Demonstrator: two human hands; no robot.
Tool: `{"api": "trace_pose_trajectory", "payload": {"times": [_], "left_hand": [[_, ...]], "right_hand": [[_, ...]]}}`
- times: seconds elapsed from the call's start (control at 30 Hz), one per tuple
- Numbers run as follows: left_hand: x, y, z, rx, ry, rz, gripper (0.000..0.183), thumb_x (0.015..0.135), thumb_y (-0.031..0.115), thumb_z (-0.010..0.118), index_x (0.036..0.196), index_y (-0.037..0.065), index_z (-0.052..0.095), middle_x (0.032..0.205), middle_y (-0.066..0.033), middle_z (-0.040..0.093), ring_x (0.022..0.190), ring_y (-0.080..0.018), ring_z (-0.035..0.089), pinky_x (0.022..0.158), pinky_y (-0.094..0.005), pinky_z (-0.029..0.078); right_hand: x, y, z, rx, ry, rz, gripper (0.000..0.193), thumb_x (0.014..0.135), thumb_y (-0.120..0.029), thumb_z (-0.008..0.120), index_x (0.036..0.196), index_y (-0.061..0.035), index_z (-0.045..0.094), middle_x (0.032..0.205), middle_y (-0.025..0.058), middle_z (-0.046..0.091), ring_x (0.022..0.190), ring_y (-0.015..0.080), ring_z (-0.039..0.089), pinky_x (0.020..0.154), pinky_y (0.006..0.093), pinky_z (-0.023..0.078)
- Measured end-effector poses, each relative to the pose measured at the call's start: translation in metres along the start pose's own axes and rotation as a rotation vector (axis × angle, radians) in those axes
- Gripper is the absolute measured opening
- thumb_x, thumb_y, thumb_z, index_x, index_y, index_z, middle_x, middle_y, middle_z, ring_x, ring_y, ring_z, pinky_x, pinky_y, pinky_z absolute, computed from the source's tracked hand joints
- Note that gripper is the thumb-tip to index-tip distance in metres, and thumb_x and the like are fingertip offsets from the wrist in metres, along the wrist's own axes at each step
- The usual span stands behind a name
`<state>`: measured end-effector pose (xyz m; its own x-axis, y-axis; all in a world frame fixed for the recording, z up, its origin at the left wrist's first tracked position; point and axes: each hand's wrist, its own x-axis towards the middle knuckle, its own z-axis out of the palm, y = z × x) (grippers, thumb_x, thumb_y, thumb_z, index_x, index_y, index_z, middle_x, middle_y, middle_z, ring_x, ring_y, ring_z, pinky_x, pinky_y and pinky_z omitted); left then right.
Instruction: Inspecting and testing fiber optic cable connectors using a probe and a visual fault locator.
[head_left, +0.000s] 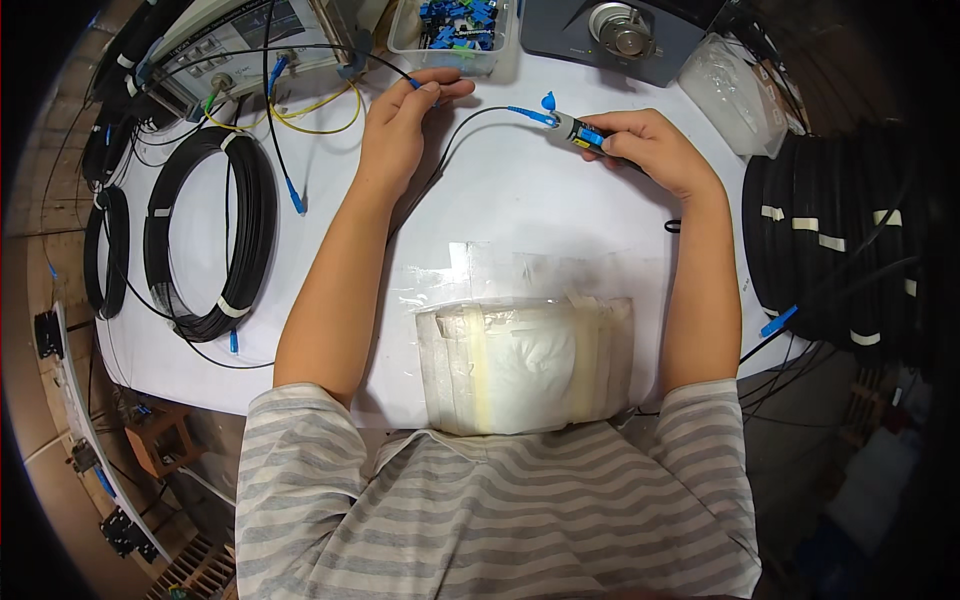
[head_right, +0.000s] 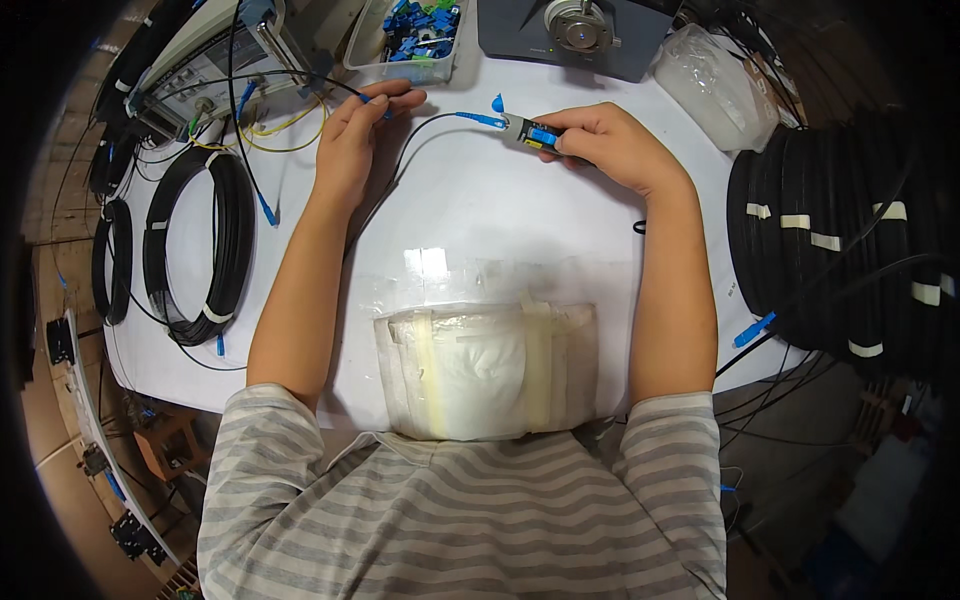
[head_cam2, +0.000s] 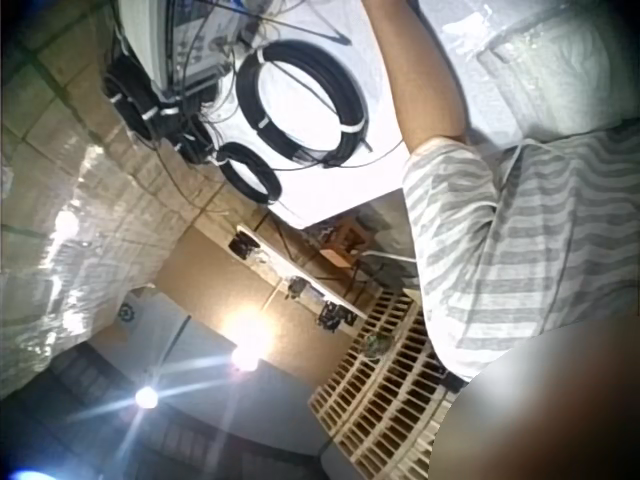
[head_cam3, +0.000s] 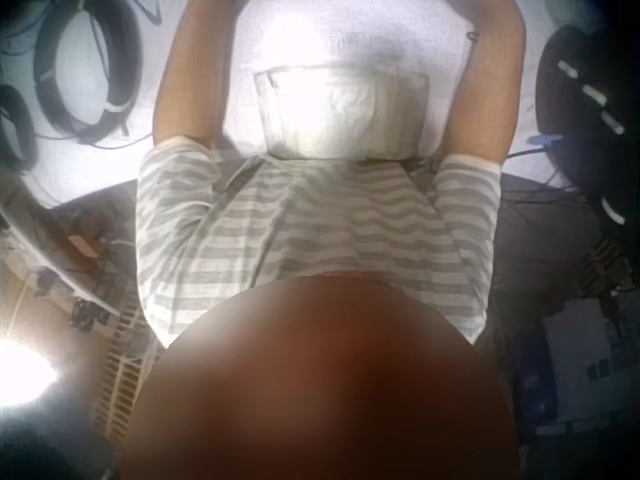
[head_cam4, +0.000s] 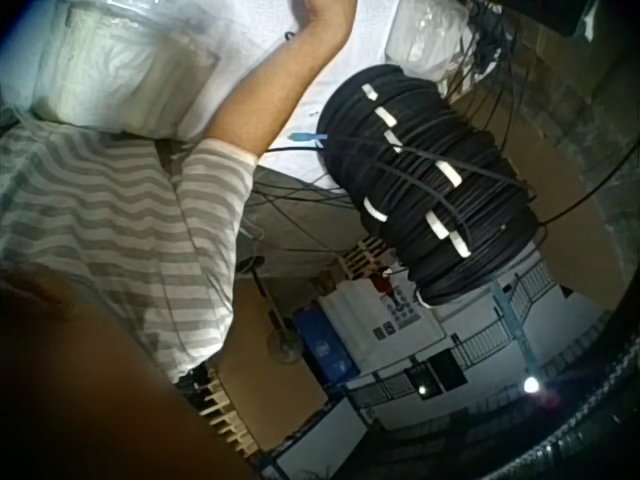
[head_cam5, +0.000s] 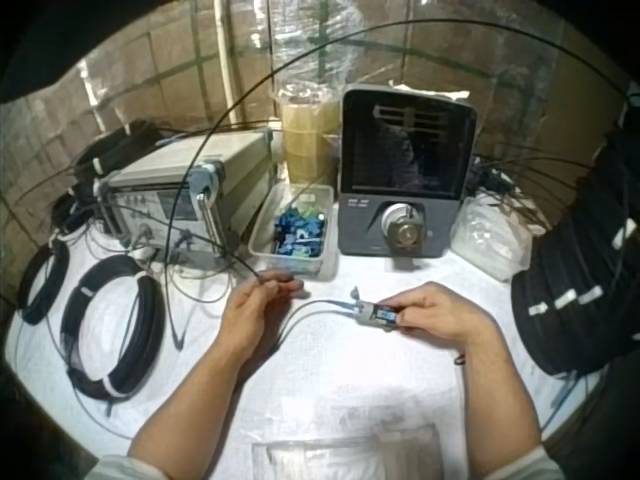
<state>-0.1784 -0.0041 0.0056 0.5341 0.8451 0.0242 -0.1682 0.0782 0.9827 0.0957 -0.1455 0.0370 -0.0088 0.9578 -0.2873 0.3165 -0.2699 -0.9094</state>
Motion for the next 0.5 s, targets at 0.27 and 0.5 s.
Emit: {"api": "trace_pose_trajectory", "payload": {"times": [0.27,0.5], "left_hand": [[-0.001,0.0,-0.001,0.019,-0.063,-0.025,0.045,0.105,0.018,0.053,0.143,-0.005,0.052,0.123,-0.0157,0.073,0.12,-0.0207,0.065,0.109,-0.0309,0.046],[-0.005,0.002,0.012,0.24,-0.302,-0.034,0.048,0.097,0.017,0.074,0.138,-0.003,0.059,0.119,-0.0106,0.073,0.109,-0.013,0.066,0.097,-0.0268,0.051]], "right_hand": [[0.001,0.003,-0.001,0.013,-0.007,-0.021,0.045,0.092,-0.01,0.056,0.133,0.0046,0.065,0.096,0.0074,0.074,0.079,0.0104,0.058,0.078,0.0248,0.051],[0.001,-0.006,0.013,-0.108,-0.039,-0.152,0.051,0.091,-0.019,0.076,0.139,-0.0049,0.064,0.108,0.0035,0.071,0.093,0.0108,0.059,0.084,0.0258,0.049]]}}
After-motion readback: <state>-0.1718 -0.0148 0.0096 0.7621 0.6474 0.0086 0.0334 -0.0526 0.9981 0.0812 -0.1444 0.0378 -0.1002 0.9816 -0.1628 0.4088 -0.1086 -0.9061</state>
